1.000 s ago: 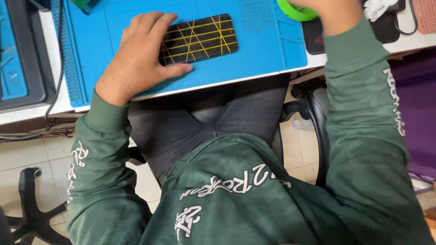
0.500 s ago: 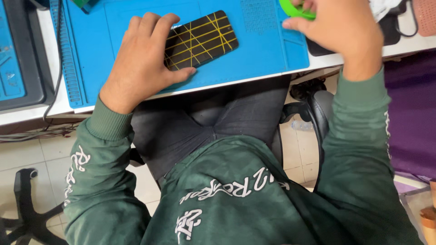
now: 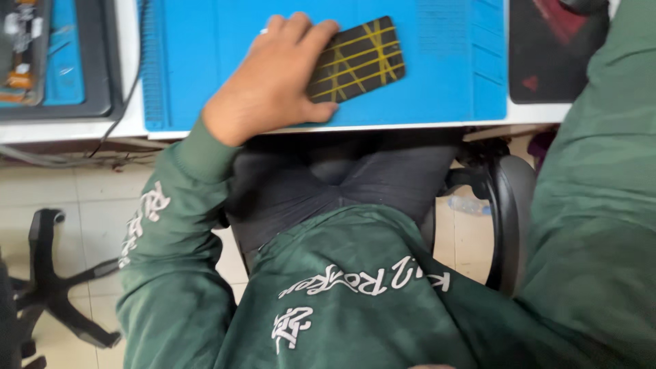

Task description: The person secures a smartphone with yellow rubber bands, then uses a handheld green device to apply heat to the back of the phone. The person rotates the phone to treat different areas and later places the phone on a blue mat.

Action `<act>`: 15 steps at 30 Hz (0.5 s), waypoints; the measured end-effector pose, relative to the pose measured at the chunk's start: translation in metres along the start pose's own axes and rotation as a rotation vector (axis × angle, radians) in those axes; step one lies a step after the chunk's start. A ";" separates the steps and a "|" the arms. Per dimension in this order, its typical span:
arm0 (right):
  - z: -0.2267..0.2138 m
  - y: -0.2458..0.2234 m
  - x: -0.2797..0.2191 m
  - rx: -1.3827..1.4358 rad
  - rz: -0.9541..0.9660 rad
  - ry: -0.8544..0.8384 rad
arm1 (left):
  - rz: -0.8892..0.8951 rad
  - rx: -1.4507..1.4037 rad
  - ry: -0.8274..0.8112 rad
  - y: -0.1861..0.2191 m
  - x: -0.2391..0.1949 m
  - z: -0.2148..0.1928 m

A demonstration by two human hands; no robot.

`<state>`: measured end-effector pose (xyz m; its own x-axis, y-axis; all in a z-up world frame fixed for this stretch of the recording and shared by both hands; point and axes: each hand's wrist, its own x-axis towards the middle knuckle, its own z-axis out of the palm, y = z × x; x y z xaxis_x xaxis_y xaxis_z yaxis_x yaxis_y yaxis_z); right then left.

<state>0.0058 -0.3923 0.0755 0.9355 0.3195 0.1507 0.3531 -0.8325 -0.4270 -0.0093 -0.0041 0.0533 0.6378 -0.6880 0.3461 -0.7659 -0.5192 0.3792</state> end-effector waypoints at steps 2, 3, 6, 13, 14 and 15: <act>0.005 -0.005 0.006 0.110 -0.021 -0.032 | 0.006 -0.013 0.022 0.000 -0.001 0.002; 0.006 -0.006 0.009 0.170 -0.027 -0.043 | 0.003 -0.040 0.031 0.002 -0.001 0.002; 0.010 -0.009 0.019 0.372 -0.037 -0.054 | -0.038 -0.093 0.068 0.009 -0.001 0.001; 0.052 -0.040 0.043 1.044 -0.181 -0.114 | -0.084 -0.206 0.378 -0.004 0.004 0.017; 0.056 -0.045 0.038 1.081 -0.172 -0.101 | -0.096 -0.207 0.426 -0.004 0.011 0.026; 0.057 -0.048 0.033 1.095 -0.147 -0.079 | -0.134 -0.216 0.457 -0.003 0.015 0.033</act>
<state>0.0196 -0.3163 0.0504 0.8681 0.4428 0.2243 0.2240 0.0538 -0.9731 -0.0002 -0.0297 0.0287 0.7361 -0.3063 0.6036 -0.6720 -0.4377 0.5974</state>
